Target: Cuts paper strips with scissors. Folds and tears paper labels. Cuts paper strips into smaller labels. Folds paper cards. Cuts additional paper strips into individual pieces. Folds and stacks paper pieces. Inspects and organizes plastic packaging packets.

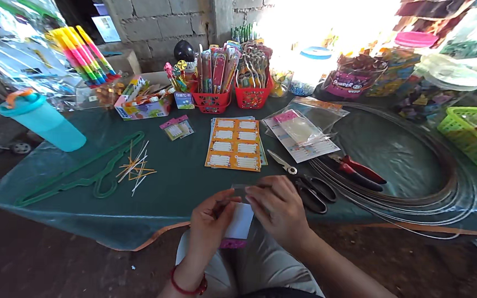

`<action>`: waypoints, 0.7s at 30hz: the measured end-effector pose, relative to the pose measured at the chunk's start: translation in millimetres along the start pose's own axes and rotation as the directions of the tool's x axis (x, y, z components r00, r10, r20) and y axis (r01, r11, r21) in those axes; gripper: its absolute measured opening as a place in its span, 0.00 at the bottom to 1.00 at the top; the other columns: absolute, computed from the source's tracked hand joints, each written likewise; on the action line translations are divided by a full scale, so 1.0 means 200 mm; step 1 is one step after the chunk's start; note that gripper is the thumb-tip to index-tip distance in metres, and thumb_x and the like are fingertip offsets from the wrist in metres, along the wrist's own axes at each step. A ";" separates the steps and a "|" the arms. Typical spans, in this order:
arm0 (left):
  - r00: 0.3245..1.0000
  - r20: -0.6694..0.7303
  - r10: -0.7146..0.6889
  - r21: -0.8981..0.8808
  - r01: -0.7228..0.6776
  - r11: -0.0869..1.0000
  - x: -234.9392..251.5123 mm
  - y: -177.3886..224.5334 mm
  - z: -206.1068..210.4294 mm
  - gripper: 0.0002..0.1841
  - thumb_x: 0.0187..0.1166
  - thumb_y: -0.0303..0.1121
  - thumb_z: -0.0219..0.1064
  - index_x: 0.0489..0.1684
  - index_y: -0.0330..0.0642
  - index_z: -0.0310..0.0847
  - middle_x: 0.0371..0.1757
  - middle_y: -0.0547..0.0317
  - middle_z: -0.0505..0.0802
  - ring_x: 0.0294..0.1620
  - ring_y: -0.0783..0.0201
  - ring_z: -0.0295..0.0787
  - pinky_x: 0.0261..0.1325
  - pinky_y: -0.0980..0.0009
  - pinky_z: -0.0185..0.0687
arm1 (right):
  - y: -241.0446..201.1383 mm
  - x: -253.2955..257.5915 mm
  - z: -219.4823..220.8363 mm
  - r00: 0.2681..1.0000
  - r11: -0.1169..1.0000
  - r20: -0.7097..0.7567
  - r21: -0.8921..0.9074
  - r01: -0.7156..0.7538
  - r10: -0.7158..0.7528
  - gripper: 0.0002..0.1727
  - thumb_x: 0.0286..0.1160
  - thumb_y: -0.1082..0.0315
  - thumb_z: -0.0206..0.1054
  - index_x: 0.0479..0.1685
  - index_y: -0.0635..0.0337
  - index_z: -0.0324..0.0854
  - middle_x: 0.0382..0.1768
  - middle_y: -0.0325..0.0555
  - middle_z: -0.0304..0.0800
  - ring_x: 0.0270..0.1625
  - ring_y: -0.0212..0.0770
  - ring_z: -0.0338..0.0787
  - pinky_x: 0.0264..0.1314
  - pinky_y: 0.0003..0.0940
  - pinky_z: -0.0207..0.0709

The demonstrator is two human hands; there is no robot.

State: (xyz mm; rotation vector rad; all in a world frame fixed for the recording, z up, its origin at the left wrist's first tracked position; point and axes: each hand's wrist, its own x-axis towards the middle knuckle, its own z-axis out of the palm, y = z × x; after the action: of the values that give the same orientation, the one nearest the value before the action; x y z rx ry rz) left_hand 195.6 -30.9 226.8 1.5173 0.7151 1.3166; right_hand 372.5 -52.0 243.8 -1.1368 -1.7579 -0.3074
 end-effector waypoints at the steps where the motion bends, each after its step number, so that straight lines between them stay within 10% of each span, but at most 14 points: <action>1: 1.000 0.001 0.030 0.033 -0.030 0.999 -0.01 0.00 0.01 0.15 0.75 0.19 0.66 0.60 0.28 0.85 0.45 0.64 0.97 0.42 0.78 0.93 0.49 0.80 0.89 | -0.02 0.01 0.01 0.999 0.999 -0.001 -0.022 0.040 -0.040 0.09 0.79 0.63 0.66 0.44 0.54 0.92 0.40 0.47 0.89 0.46 0.42 0.87 0.49 0.29 0.80; 16: 0.968 -0.022 0.250 0.495 -0.207 0.844 -0.12 -0.07 -0.11 0.14 0.72 0.27 0.67 0.50 0.29 0.91 0.39 0.53 0.97 0.38 0.75 0.95 0.47 0.80 0.89 | -0.13 0.11 0.15 0.949 0.956 0.225 -0.144 0.255 -0.220 0.07 0.67 0.70 0.64 0.24 0.57 0.84 0.29 0.45 0.87 0.31 0.43 0.88 0.26 0.31 0.77; 21: 0.968 -0.087 0.236 0.446 -0.174 0.878 -0.14 -0.03 -0.29 0.15 0.71 0.24 0.67 0.54 0.28 0.90 0.39 0.56 0.97 0.36 0.79 0.93 0.45 0.81 0.89 | -0.17 0.21 0.31 0.940 0.970 0.257 0.148 0.192 -0.225 0.05 0.51 0.69 0.73 0.24 0.57 0.83 0.28 0.44 0.86 0.28 0.40 0.87 0.28 0.31 0.79</action>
State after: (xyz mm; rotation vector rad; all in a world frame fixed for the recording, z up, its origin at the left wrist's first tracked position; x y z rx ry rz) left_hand 135.1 -37.4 208.2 1.9153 1.0118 1.5008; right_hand 304.9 -8.3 257.7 -0.9400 -2.1181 -0.1737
